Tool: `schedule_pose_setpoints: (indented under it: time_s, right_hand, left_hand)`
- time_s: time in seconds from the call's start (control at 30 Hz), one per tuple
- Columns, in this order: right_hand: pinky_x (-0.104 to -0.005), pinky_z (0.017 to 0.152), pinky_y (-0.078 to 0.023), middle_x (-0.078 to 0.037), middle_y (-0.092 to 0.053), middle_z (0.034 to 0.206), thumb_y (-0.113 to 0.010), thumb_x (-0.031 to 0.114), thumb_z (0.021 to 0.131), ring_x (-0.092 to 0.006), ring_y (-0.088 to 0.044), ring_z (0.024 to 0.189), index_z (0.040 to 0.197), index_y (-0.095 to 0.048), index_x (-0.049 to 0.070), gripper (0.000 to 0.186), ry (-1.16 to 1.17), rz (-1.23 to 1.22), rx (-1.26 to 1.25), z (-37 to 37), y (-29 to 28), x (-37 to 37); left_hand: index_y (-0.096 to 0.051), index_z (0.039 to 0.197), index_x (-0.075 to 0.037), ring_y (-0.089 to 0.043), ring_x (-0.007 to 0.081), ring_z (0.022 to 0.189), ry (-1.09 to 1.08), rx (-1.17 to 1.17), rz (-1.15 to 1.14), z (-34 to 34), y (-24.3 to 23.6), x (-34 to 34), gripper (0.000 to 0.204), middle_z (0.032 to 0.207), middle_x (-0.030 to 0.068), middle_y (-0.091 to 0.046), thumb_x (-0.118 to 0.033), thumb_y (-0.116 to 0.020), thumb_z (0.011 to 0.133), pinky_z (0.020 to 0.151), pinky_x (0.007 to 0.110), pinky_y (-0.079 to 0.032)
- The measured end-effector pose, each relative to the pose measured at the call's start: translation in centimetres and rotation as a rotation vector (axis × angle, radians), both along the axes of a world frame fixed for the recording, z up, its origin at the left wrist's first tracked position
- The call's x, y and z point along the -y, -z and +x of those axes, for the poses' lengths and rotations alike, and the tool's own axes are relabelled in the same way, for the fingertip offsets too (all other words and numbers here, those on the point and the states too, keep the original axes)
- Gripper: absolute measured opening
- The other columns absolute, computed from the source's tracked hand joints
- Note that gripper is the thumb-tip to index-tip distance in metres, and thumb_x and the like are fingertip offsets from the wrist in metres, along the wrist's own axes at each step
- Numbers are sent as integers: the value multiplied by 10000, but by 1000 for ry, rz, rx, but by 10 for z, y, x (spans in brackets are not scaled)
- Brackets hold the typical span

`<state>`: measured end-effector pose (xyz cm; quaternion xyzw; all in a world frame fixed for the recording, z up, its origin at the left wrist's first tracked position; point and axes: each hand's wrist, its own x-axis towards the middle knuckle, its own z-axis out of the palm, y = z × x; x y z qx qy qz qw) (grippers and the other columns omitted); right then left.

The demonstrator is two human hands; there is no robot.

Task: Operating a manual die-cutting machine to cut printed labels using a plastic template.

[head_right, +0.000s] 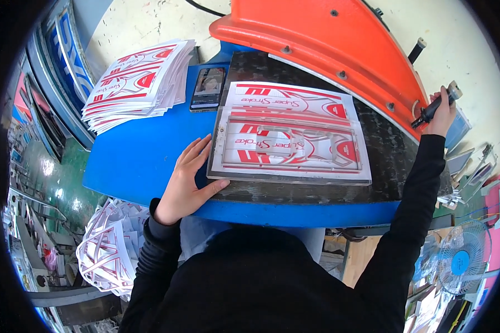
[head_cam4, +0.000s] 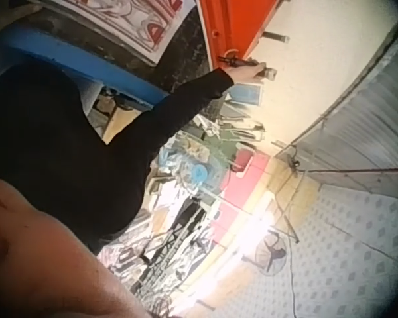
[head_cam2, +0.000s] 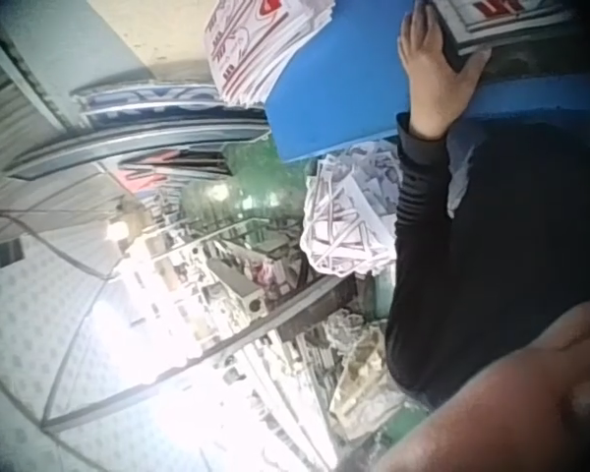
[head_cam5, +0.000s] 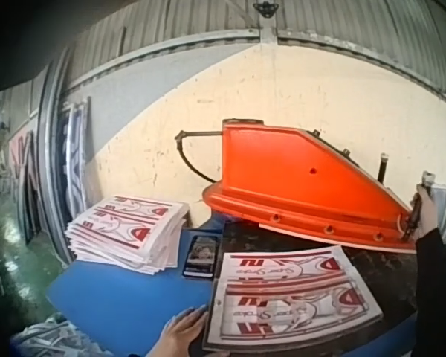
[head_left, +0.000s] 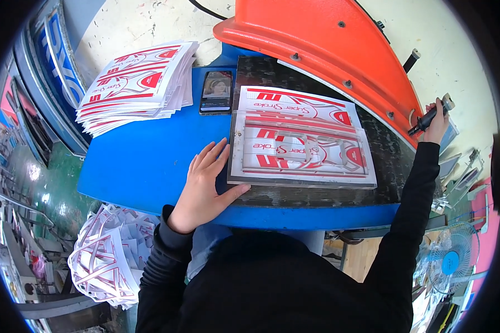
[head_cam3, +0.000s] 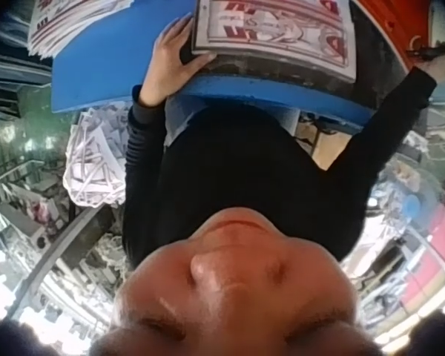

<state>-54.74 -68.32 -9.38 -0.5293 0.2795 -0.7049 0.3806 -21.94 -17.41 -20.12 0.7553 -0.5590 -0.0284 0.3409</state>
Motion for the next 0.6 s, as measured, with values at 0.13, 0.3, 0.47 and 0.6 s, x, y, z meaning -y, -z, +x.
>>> schedule_pose_setpoints:
  time_s: [0.13, 0.3, 0.47, 0.6]
  right_hand:
    - [-320, 904, -488, -126, -642, 1063, -697, 206, 916, -211, -622, 1001, 1230, -565, -42, 421, 106, -49, -145, -7, 16, -30]
    - [-413, 1060, -381, -182, -582, 1256, -743, 226, 826, -339, -526, 1213, 1297, -558, -20, 562, 26, -705, -951, 64, 50, -209]
    - [-437, 996, -411, -150, -600, 1160, -825, 329, 724, -360, -548, 1107, 1142, -628, 23, 555, -503, -718, -1249, 73, 58, -263]
    - [-436, 931, -422, -113, -593, 1051, -858, 418, 668, -334, -553, 995, 1077, -636, 30, 605, -455, -771, -1225, 77, 68, -260]
  left_hand:
    - [-434, 1459, 6, -322, 402, 1437, 33, -17, -3, 3, 1, 2, 796, 1510, 217, -420, -271, -796, 807, 1153, 488, -298]
    - [-445, 1456, 1, -346, 394, 1430, 44, -62, -17, 5, 6, 0, 787, 1497, 219, -441, -269, -792, 803, 1135, 478, -331]
    - [-428, 1456, 30, -398, 397, 1402, 94, -95, -152, 5, -5, 2, 832, 1462, 214, -490, -339, -783, 800, 1117, 451, -367]
    - [-421, 1464, 21, -420, 362, 1398, 117, -189, -275, 3, -9, 8, 834, 1453, 189, -513, -350, -776, 807, 1118, 438, -362]
